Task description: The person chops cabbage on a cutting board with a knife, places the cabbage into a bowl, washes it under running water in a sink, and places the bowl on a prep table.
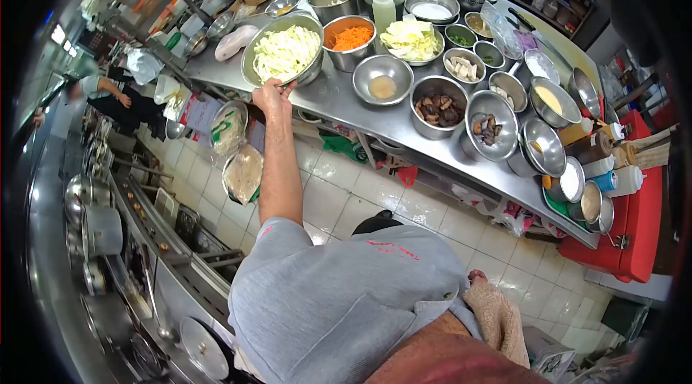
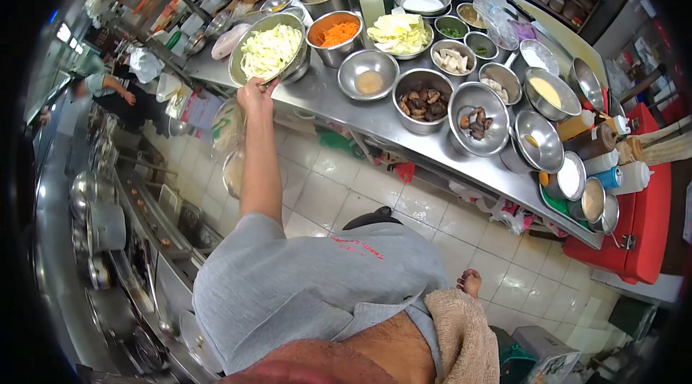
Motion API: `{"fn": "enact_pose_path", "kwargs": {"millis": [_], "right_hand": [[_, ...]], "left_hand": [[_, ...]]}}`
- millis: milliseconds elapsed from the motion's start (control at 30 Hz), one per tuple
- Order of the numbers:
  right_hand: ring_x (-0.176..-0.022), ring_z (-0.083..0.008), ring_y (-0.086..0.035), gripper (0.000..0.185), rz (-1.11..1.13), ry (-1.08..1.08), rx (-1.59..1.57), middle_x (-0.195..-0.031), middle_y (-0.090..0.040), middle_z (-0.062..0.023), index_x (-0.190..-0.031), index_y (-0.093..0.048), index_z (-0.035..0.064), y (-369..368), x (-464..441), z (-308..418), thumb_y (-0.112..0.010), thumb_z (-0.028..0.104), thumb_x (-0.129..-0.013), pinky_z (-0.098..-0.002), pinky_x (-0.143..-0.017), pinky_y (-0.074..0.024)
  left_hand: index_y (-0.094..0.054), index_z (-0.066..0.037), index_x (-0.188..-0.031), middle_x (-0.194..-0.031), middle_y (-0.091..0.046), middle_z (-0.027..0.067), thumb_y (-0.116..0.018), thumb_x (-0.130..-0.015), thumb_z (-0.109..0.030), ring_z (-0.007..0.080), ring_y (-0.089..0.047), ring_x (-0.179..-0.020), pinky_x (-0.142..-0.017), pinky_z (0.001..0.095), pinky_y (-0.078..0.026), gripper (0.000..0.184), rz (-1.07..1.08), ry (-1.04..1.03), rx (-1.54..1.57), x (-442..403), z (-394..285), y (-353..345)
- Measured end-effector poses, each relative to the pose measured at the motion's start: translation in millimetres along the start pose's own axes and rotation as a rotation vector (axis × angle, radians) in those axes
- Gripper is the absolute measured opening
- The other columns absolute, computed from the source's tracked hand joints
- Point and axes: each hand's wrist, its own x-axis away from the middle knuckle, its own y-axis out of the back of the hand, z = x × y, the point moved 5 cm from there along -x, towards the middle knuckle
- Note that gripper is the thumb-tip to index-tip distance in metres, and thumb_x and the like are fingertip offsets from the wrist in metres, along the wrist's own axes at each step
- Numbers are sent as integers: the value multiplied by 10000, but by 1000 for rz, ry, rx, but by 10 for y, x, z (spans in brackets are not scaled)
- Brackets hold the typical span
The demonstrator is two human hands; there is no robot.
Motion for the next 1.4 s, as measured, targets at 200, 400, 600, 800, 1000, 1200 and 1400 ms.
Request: {"fn": "enact_pose_path", "kwargs": {"millis": [200,400,600,800,1000,1200,1400], "right_hand": [[-552,-151,-565,181,49,75,59,-733,-562,-18,-1034,-518,123,-805,384,265,-526,89,-857,-301,-426,-424],[-531,-148,-558,182,2,97,89,-719,-559,-9,-1036,-514,128,-818,455,223,-546,102,-858,-291,-414,-415],[-508,-158,-548,171,-88,4,-74,-673,-530,0,-998,-494,133,-622,413,-30,-513,71,-841,-292,-398,-409],[-520,-156,-553,173,-68,-5,-59,-693,-540,-7,-1002,-504,133,-723,449,34,-521,69,-842,-284,-408,-406],[-560,-178,-572,141,-128,79,-80,-688,-562,-31,-987,-542,103,-685,574,34,-499,111,-853,-318,-483,-469],[-526,-143,-559,292,-279,154,-161,-690,-577,-42,-986,-572,38,-443,822,-729,-462,305,-939,-292,-413,-443],[-505,-156,-557,229,-465,-38,-264,-660,-580,-67,-994,-586,37,-194,1377,-1546,-601,134,-786,-296,-393,-431]], "left_hand": [[-428,90,-930,-870,-578,190,-562,-676,54,257,-599,-603,-514,426,-556,289,-53,13,-120,-754,342,11],[-361,-31,-1227,-1134,-513,180,-680,-666,-179,322,-568,-921,-678,507,-449,662,-170,63,-435,-821,166,101],[-375,-160,-1284,-1217,-499,117,-623,-712,-281,298,-537,-1027,-706,514,-422,636,58,198,-400,-911,288,5],[-301,-129,-1367,-1346,-395,149,-629,-764,-383,323,-429,-1180,-861,522,-372,731,137,165,-374,-872,400,-176],[-132,-22,-1442,-1430,-241,199,-588,-862,-389,300,-368,-1219,-984,448,-326,823,-21,-149,-195,-819,580,-112],[-307,-19,-1323,-1235,-395,172,-600,-884,-203,275,-456,-1091,-944,385,-410,559,134,-781,-344,483,525,-669],[-419,11,-1227,-1123,-447,137,-629,-869,-154,224,-467,-1006,-885,331,-426,447,684,-798,-41,2206,571,-1871]]}}
